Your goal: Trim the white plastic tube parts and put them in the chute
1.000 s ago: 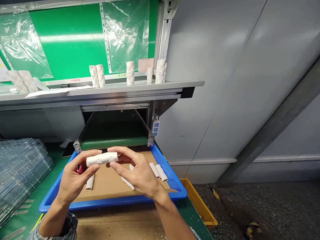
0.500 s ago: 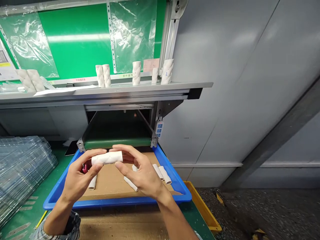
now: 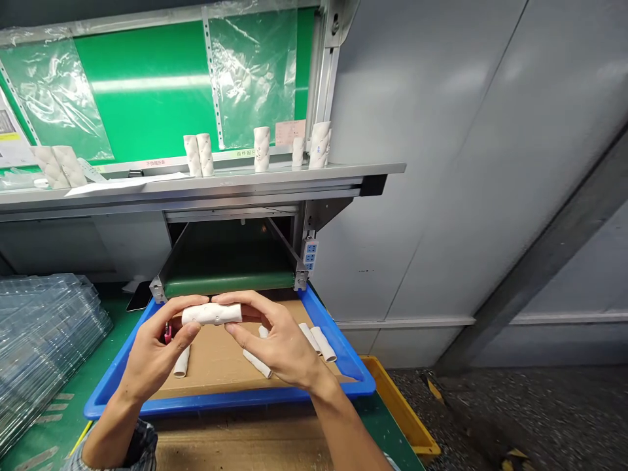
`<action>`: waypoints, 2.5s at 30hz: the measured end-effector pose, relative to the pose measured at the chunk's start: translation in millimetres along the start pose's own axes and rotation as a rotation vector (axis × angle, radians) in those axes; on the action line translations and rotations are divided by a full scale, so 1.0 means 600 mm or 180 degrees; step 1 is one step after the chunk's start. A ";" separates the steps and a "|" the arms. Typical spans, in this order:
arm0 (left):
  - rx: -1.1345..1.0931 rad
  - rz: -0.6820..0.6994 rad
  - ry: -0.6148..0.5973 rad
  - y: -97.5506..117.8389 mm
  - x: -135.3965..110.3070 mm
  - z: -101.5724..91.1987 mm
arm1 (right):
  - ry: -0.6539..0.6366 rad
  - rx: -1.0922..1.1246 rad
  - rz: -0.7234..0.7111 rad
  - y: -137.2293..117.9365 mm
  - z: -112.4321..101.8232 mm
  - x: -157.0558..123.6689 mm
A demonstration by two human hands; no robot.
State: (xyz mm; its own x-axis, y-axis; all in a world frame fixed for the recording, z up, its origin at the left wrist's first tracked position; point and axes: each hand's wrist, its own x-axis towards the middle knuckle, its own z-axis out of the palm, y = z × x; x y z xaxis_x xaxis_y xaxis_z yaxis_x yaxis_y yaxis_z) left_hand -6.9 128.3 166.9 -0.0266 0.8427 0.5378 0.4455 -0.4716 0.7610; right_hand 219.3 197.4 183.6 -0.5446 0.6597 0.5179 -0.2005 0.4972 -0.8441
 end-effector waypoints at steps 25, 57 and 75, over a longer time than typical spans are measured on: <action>0.1849 0.0563 0.0039 0.031 -0.016 -0.001 | 0.0040 -0.1714 -0.1264 0.025 0.020 0.008; 0.2753 0.1301 0.0147 0.042 -0.020 0.008 | -0.0629 -0.1505 -0.1336 0.025 0.000 0.005; 0.2796 0.1036 0.0374 0.036 -0.023 0.023 | -0.0105 -0.1633 -0.1462 0.034 0.007 0.003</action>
State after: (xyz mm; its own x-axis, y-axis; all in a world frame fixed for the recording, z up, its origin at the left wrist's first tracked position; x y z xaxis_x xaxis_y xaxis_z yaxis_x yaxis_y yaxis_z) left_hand 15.4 109.9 171.0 0.1491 0.6498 0.7453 0.9605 -0.2742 0.0470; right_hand 210.8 206.1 166.4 -0.5227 0.3047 0.7962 -0.0106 0.9315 -0.3635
